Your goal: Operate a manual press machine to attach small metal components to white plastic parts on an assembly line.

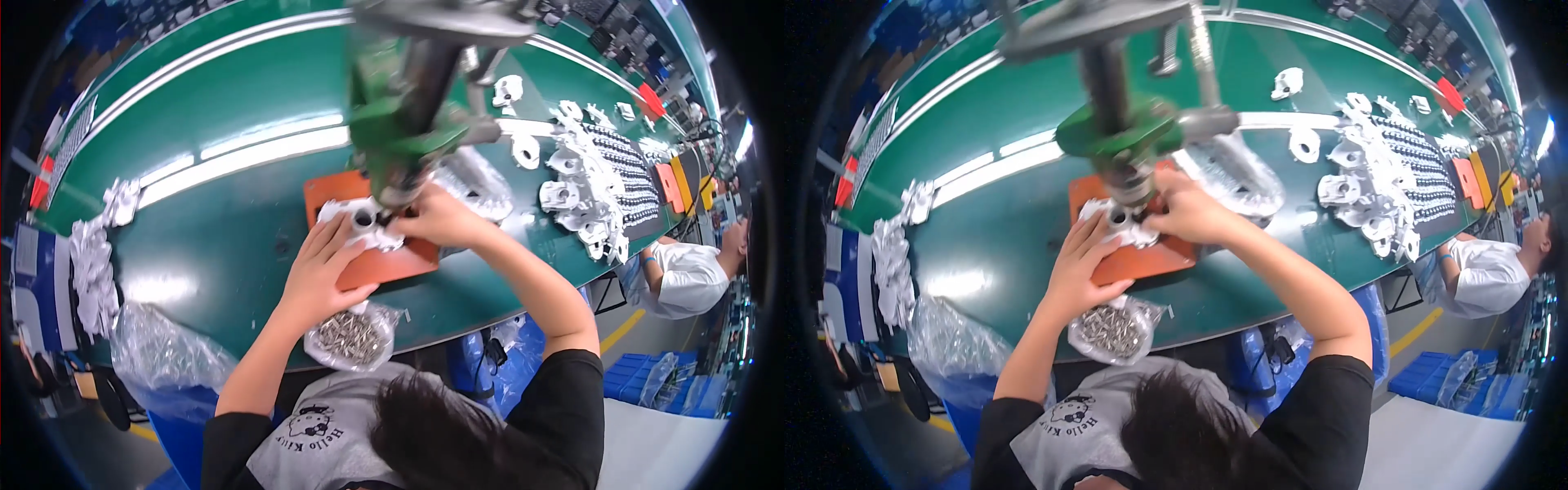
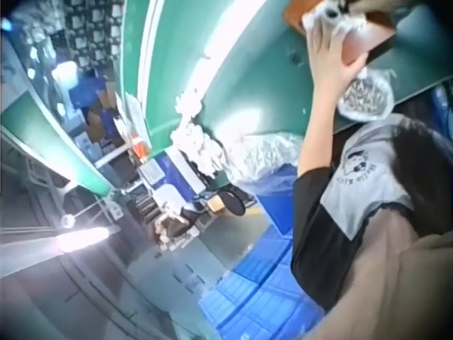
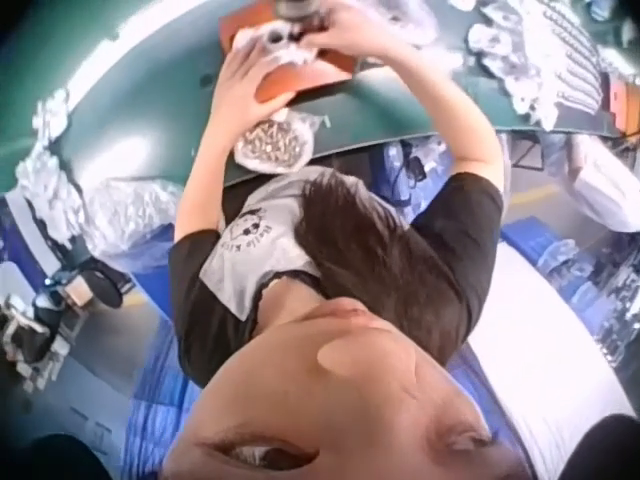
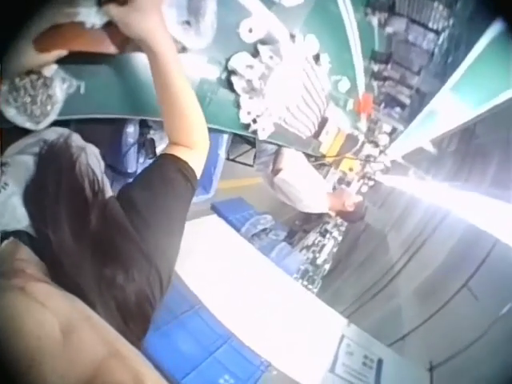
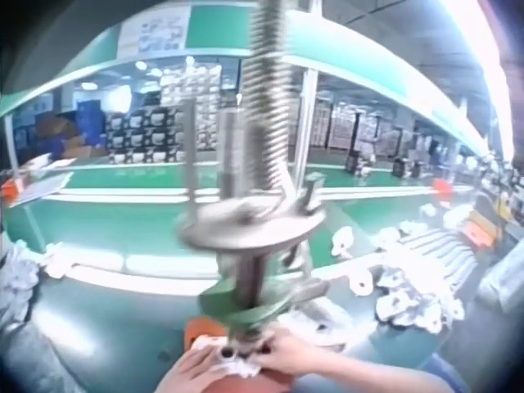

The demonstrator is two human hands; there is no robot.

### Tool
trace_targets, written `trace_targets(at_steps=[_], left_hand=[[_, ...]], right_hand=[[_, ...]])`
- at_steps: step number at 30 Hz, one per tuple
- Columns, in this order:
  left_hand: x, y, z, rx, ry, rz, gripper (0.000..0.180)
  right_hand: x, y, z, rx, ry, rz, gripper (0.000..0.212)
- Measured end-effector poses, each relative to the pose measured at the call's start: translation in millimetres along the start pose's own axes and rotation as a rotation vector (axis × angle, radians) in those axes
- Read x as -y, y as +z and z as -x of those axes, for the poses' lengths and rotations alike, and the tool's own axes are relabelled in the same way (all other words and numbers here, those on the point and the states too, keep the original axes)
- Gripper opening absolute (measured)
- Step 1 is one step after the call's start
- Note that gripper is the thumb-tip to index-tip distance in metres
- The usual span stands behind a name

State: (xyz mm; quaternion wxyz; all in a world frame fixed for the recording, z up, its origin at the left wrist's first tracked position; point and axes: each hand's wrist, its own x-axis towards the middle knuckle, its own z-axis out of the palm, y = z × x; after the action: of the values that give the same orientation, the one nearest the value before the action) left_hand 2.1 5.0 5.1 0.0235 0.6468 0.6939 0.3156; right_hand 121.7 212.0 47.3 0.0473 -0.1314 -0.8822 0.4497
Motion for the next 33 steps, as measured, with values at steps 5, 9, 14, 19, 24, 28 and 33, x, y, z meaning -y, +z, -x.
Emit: trace_targets(at_steps=[5, 9, 14, 19, 24, 28, 33], left_hand=[[-2.5, -1.2, -0.8, 0.03, 0.015, -0.072, 0.063], [0.8, 2.0, 9.5, 0.089, -0.056, -0.088, 0.063], [-5.1, -4.0, 5.1, 0.219, -0.032, -0.088, 0.072], [21.6, 28.6, 78.9, 0.372, -0.762, 0.461, 0.06], [76.6, 56.5, 131.4, 0.62, -0.765, 0.594, 0.059], [25.9, 29.5, 74.0, 0.522, -0.761, 0.624, 0.06], [-18.4, 0.5, 8.6, 0.379, -0.815, 0.454, 0.072]], right_hand=[[-70.0, -140.1, -11.3, 0.019, 0.043, 0.105, 0.025], [-189.8, -315.6, -7.5, -0.568, 0.261, 0.563, 0.02], [-396.8, -446.9, 22.9, -0.492, 0.827, 0.806, 0.046], [-450.6, -459.8, 11.3, -0.439, 0.878, 0.536, 0.079], [-424.1, -437.8, 10.7, -0.446, 0.942, 0.56, 0.087], [-390.9, -426.6, -15.0, -0.487, 0.942, 0.618, 0.074], [-374.7, -397.1, -10.9, -0.422, 0.87, 0.638, 0.064]])
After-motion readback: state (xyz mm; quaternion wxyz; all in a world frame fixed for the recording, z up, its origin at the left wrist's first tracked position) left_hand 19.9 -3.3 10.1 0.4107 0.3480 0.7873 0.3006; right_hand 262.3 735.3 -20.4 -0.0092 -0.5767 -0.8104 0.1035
